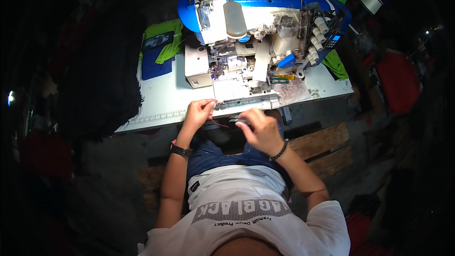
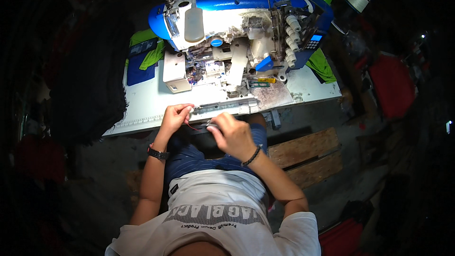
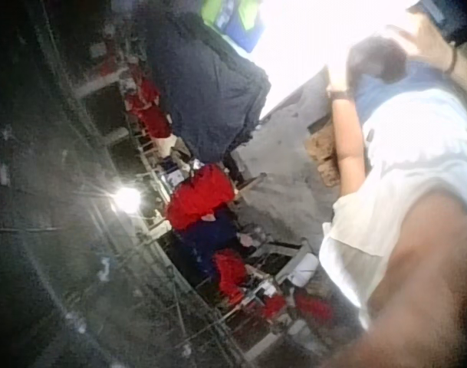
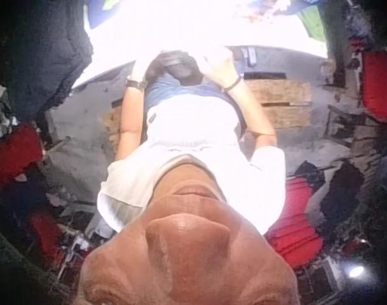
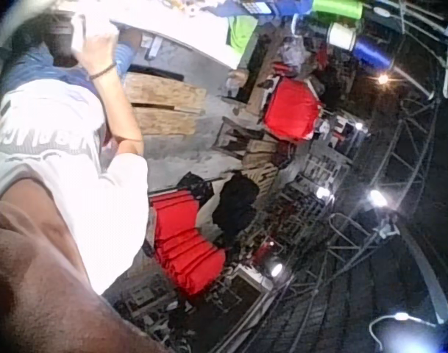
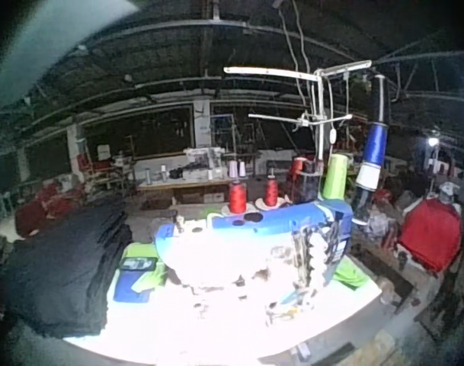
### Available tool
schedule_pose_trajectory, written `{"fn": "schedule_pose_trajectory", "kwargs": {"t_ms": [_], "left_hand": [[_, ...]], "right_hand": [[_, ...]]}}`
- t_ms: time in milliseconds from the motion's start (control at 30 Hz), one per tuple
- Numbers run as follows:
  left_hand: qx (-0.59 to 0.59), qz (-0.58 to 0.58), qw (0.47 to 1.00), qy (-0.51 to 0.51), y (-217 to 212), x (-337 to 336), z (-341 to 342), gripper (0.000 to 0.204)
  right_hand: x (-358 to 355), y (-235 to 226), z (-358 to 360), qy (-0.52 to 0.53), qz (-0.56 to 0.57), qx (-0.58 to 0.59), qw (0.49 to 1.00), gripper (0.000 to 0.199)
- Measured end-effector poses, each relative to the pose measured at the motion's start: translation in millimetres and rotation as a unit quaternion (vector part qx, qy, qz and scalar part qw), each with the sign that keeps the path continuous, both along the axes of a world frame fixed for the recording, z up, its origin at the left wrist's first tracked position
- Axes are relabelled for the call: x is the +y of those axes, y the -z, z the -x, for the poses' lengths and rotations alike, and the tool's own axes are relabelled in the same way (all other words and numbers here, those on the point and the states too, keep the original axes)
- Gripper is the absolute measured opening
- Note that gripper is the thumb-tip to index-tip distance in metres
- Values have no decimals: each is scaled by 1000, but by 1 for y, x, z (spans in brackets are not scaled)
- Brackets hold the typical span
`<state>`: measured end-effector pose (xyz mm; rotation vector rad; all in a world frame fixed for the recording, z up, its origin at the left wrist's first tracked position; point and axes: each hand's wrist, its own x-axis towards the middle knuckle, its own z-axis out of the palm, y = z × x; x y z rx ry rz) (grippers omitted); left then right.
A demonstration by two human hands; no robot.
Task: The person threads a sewing machine by hand, pulling thread from spools and guiding it through the machine's tensioners and needle area. They repeatedly adjust the thread path and pull the thread through various guides to prepare the machine for sewing.
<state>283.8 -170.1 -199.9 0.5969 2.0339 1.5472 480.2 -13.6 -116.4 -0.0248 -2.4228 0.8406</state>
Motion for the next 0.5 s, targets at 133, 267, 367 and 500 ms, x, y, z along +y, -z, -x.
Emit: {"fn": "schedule_pose_trajectory", "kwargs": {"t_ms": [133,267,367,500], "left_hand": [[282,210,926,-136,5,-40,27,20],[518,243,808,-141,26,-73,63,14],[470,143,852,-180,41,-67,66,10],[457,126,853,-218,44,-67,55,12]], "right_hand": [[73,-3,11,110,-164,-33,980,41],[141,8,41,53,-355,-32,933,43],[170,13,63,-39,-464,37,884,37],[168,-3,76,-96,-468,21,878,30]]}}
